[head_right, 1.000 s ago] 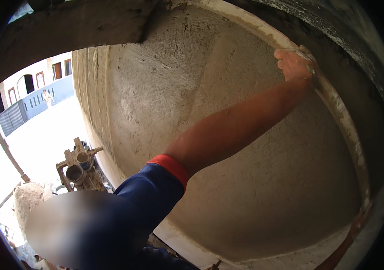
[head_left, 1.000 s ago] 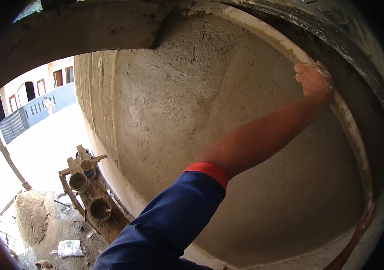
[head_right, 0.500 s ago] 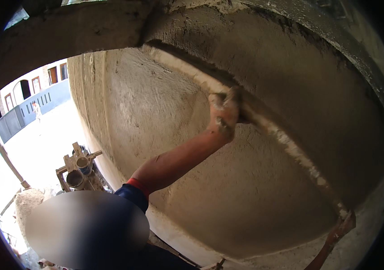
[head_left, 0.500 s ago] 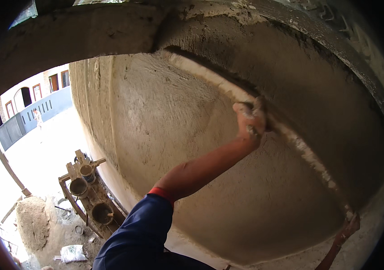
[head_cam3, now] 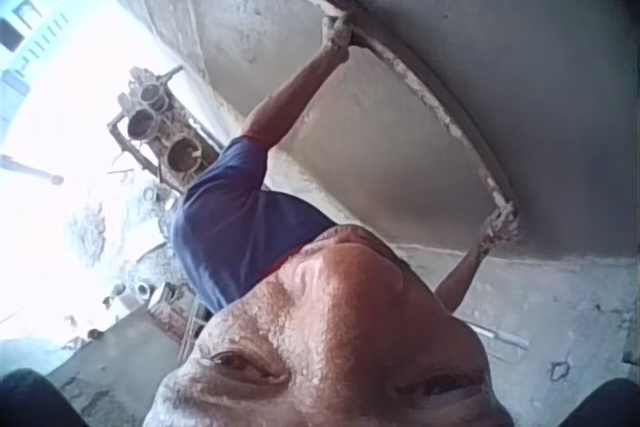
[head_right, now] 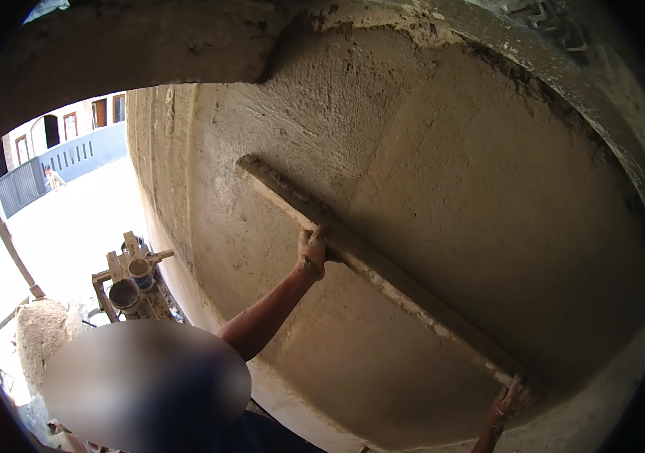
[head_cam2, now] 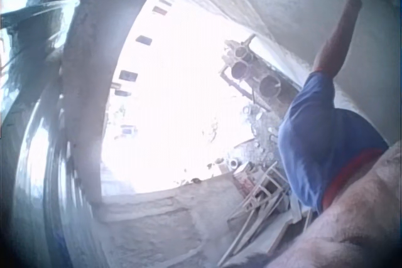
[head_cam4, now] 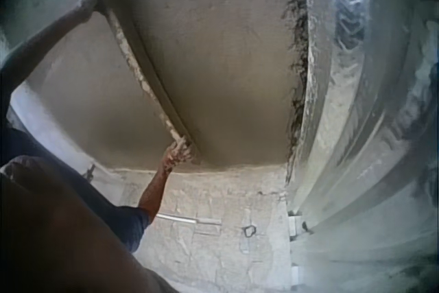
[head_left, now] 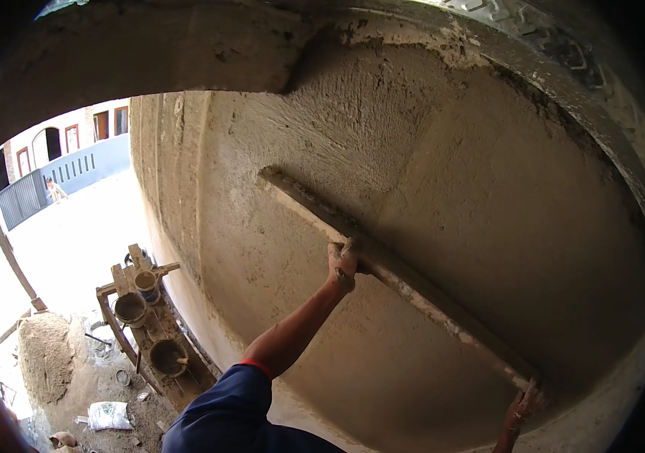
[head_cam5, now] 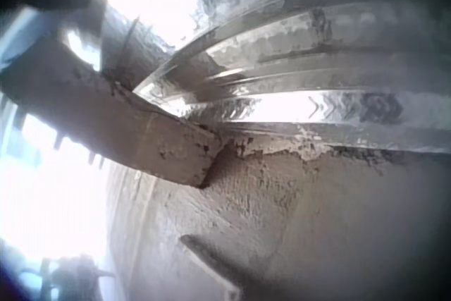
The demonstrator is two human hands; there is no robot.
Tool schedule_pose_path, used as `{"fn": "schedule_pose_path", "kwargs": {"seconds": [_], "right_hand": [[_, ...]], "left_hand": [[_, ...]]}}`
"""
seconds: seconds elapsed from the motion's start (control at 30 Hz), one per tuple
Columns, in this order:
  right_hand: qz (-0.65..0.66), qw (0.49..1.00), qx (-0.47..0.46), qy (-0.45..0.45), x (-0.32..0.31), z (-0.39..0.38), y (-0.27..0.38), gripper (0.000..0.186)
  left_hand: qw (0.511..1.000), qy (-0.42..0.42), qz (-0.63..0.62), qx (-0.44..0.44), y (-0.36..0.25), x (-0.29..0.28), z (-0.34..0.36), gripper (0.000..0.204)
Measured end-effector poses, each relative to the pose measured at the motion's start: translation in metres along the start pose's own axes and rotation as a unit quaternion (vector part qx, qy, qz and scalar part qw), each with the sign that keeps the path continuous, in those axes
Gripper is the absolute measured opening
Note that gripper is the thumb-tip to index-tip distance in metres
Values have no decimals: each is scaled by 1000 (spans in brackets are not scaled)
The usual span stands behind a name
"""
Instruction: The person uses a wooden straightedge and a trowel to apply and smooth cement plaster onto a vertical wall surface.
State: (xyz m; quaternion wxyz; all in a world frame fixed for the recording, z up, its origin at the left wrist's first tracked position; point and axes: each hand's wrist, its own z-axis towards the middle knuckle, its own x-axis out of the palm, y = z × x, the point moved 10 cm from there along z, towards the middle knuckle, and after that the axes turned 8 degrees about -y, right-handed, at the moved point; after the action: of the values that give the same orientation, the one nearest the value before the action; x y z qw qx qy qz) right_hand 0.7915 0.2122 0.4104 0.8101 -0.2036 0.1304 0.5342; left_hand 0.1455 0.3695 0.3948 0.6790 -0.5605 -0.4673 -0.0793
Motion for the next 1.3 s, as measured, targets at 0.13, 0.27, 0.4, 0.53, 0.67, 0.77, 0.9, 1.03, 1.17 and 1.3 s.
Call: {"fn": "schedule_pose_path", "kwargs": {"seconds": [0.13,0.27,0.4,0.53,0.67,0.77,0.9,1.03,1.17,1.3], "right_hand": [[-49,996,-11,-75,-6,-3,-13,58],[44,997,61,4,-37,28,-2,55],[36,996,70,-41,-49,55,-18,50],[97,988,67,-98,-78,83,-26,47],[30,990,67,-117,-93,115,-26,47],[82,988,80,-101,-110,143,-14,48],[36,988,102,-113,-116,153,-40,49],[86,982,87,-144,-100,149,-102,51],[61,983,103,-140,-75,147,-175,52],[30,982,34,-182,-68,147,-215,50]], "left_hand": [[999,-45,10,-1,0,12,11,39],[994,26,43,92,-47,72,-5,40],[979,81,75,171,-84,137,17,43],[967,119,102,201,-133,200,-14,45],[948,212,109,211,-164,240,-2,54],[888,228,220,332,-189,266,35,69],[527,35,647,550,-216,306,-45,85],[384,-10,725,571,-196,346,-124,84],[404,54,707,578,-175,366,-177,70],[722,139,495,463,-131,405,-143,53]]}}
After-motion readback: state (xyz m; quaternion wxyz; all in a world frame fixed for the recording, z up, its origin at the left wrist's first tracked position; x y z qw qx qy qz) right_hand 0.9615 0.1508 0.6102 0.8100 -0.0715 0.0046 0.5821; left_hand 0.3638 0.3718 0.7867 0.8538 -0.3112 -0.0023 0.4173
